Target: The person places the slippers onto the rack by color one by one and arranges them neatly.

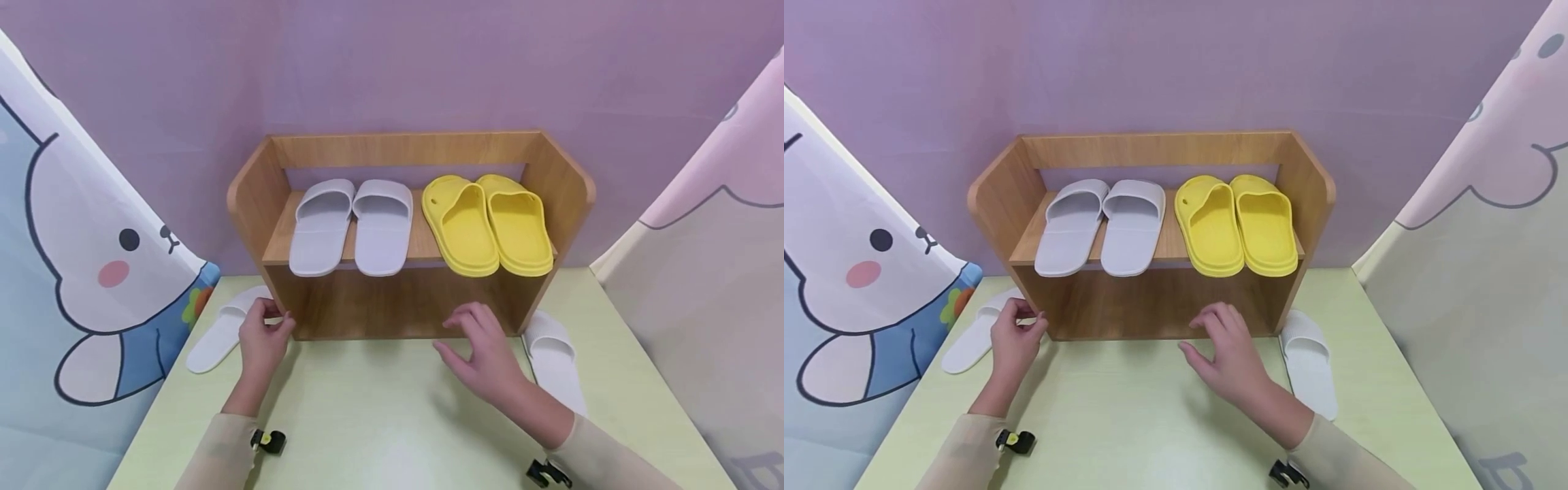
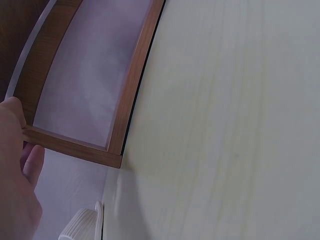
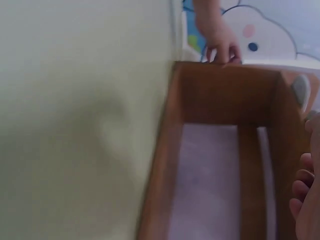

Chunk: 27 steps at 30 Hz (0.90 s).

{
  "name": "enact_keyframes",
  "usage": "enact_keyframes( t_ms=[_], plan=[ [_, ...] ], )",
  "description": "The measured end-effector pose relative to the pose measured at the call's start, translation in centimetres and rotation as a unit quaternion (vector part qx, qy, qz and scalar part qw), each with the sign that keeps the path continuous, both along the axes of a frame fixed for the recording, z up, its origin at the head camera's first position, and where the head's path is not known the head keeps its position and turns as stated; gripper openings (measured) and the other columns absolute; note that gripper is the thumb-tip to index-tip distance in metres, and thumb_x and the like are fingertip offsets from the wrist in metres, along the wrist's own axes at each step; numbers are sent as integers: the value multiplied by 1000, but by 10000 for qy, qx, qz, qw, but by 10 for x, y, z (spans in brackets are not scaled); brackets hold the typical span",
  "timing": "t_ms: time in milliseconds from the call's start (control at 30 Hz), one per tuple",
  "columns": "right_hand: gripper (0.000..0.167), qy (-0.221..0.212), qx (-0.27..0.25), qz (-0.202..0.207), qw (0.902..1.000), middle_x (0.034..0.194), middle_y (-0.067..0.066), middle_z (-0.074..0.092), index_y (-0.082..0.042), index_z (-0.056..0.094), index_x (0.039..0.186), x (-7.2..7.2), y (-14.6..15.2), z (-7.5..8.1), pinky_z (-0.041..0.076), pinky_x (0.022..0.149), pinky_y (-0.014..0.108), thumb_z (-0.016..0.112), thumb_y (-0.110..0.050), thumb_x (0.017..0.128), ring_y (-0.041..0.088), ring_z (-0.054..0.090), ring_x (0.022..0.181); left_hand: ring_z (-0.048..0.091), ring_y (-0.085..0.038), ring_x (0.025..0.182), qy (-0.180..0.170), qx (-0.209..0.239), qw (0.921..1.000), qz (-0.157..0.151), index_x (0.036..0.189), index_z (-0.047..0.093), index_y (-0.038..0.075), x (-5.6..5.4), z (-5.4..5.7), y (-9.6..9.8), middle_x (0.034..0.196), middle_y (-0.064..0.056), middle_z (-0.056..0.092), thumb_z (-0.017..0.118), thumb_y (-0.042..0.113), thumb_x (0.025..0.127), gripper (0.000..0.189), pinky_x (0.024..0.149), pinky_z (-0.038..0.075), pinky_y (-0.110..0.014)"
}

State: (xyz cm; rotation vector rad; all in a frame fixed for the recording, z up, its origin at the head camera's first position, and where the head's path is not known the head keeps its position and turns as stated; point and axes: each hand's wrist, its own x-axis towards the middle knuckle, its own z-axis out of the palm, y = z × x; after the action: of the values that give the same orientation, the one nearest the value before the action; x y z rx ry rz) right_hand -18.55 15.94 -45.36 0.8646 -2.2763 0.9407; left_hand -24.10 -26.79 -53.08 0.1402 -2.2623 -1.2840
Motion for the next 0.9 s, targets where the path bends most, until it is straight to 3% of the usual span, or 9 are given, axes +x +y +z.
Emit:
enact_keyframes(
  t_ms=[300, 533, 700, 900],
  plan=[
    [37, 89, 130, -551, 9984, 113, 8, 65, -1, 69, 112, 1, 48, -28, 46, 97, 36, 92, -10, 84, 30, 60, 110, 74, -35, 102, -43, 17, 10000, 4, 112, 64, 3, 1, -2, 1, 109, -16, 72, 81, -4, 92, 28, 74, 53, -5],
    [40, -179, 333, -1174, 9924, 111, 12, 63, 1, 70, 112, 9, 83, -46, 45, 93, 42, 94, -10, 82, 33, 58, 111, 74, -33, 102, 87, 33, 10000, -18, 110, 64, 3, -1, -2, 2, 107, -15, 73, 82, -6, 90, 28, 72, 54, -6],
    [41, -316, 366, -1540, 9869, 110, 15, 61, 0, 69, 111, 11, 104, -52, 43, 88, 47, 95, -10, 81, 38, 56, 108, 74, -34, 102, 42, 59, 10000, -9, 111, 63, 3, -1, 0, 2, 107, -15, 73, 81, -6, 91, 28, 72, 54, -6],
    [42, -190, 353, -1725, 9842, 106, 23, 58, 4, 67, 108, 6, 123, -57, 41, 85, 52, 94, -10, 78, 47, 55, 101, 73, -33, 103, -5, 66, 10000, 1, 111, 63, 3, -1, 0, 1, 107, -15, 72, 81, -5, 91, 27, 72, 54, -6]
  ],
)
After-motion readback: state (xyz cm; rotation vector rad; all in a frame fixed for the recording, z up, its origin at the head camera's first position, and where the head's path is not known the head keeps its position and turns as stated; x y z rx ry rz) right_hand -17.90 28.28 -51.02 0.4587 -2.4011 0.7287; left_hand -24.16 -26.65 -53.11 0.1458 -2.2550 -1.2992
